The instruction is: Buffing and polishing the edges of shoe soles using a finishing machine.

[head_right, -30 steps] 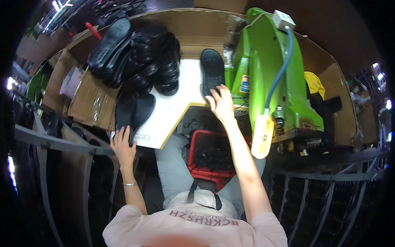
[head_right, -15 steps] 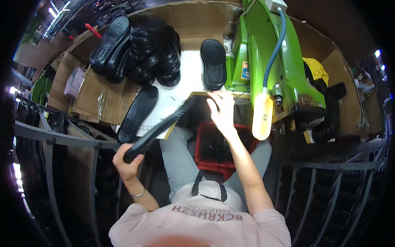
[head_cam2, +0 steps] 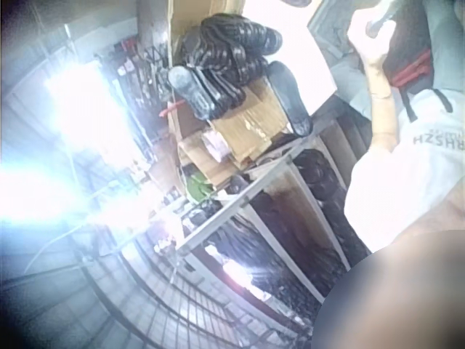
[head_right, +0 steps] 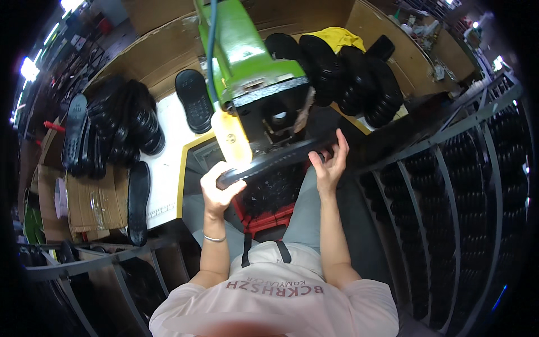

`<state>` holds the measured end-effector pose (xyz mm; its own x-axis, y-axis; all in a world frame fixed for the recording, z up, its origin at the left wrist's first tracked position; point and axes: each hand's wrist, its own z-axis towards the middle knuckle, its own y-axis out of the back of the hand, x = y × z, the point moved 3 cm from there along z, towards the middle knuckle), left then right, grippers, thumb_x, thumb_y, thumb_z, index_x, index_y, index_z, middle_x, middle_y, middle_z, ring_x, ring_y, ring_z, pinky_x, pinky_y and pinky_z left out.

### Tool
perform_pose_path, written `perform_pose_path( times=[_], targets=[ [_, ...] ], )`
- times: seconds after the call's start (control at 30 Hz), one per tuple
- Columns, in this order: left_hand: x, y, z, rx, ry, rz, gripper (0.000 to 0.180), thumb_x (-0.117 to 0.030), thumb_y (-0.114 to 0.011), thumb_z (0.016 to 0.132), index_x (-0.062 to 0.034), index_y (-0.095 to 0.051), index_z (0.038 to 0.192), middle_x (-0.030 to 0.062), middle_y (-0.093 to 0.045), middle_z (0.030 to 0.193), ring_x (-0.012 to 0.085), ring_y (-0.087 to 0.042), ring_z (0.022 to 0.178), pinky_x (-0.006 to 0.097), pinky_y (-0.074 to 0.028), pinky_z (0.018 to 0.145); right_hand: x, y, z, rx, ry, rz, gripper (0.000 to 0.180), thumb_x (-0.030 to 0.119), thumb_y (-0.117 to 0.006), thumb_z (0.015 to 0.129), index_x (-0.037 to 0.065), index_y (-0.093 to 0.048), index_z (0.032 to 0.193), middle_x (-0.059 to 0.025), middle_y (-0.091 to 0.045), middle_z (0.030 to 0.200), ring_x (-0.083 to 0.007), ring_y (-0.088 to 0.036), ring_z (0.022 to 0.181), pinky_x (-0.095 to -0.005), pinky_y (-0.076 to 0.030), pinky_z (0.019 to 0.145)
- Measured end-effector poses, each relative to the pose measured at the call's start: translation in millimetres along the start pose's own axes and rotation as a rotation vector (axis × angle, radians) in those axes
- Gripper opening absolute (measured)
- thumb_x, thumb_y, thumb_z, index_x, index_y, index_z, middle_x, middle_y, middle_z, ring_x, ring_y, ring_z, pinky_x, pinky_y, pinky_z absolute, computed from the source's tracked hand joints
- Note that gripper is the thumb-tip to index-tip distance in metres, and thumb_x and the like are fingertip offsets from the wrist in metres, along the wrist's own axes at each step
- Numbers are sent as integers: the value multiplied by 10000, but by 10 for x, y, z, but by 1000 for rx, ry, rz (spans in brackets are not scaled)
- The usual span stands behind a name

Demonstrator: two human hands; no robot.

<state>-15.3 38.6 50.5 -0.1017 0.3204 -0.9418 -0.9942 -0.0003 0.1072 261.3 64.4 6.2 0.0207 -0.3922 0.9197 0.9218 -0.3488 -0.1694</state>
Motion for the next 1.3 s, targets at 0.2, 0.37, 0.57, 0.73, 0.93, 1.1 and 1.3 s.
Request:
perform_pose_path(
  times=[0.2, 0.37, 0.57, 0.73, 0.93, 1.1, 1.3],
  targets=[
    [45, 100, 18, -36, -16, 3, 289, -24, -801, 631, 35, -657, 875, 80, -650, 789, 143, -622, 723, 265, -490, 670, -190, -60, 165, 68, 78, -19, 746, 15, -778, 678, 39, -463, 1354, -70, -398, 1343, -183, -508, 1078, -299, -475, 834],
    [206, 389, -105, -115, 36, 26, 290, -58, -790, 591, 32, -628, 814, 50, -593, 728, 133, -553, 645, 251, -432, 589, -148, -289, 139, 99, 210, -216, 738, 131, -841, 642, 27, -519, 1298, -101, -509, 1289, -233, -501, 1116, -343, -435, 902],
    [433, 724, -287, -157, 35, -129, 301, -96, -771, 603, 30, -598, 815, 57, -566, 740, 139, -516, 668, 251, -393, 614, -74, -495, -66, 84, 344, -455, 737, 311, -891, 572, 6, -579, 1165, -125, -586, 1178, -312, -491, 1112, -416, -391, 952],
    [844, 931, -498, -122, 33, -235, 303, -80, -793, 624, 30, -584, 813, 84, -579, 795, 171, -538, 750, 280, -418, 682, 71, -677, -166, 61, 519, -560, 675, 287, -910, 482, 22, -632, 1037, -95, -628, 1048, -312, -538, 1026, -419, -422, 906],
    [874, 571, -316, 109, 137, 373, 342, -87, -803, 676, 5, -633, 958, 118, -636, 879, 250, -635, 863, 354, -500, 785, 130, -756, -239, 36, 705, -560, 559, 198, -898, 490, 53, -666, 977, -61, -646, 1000, -282, -573, 972, -396, -461, 861],
    [265, -442, 37, -63, -197, 463, 291, -80, -792, 717, -2, -670, 970, 135, -686, 889, 243, -677, 817, 329, -528, 760, 90, -741, -303, 37, 726, -563, 480, 164, -875, 548, 34, -686, 969, -63, -662, 1032, -272, -578, 975, -381, -468, 865],
    [727, -639, -18, -159, -38, 154, 245, 15, -725, 752, 12, -646, 983, 111, -688, 926, 209, -666, 832, 327, -532, 752, 44, -697, -351, 121, 777, -567, 470, 53, -853, 581, 11, -670, 1012, -128, -633, 1086, -318, -580, 976, -387, -489, 849]
  ],
)
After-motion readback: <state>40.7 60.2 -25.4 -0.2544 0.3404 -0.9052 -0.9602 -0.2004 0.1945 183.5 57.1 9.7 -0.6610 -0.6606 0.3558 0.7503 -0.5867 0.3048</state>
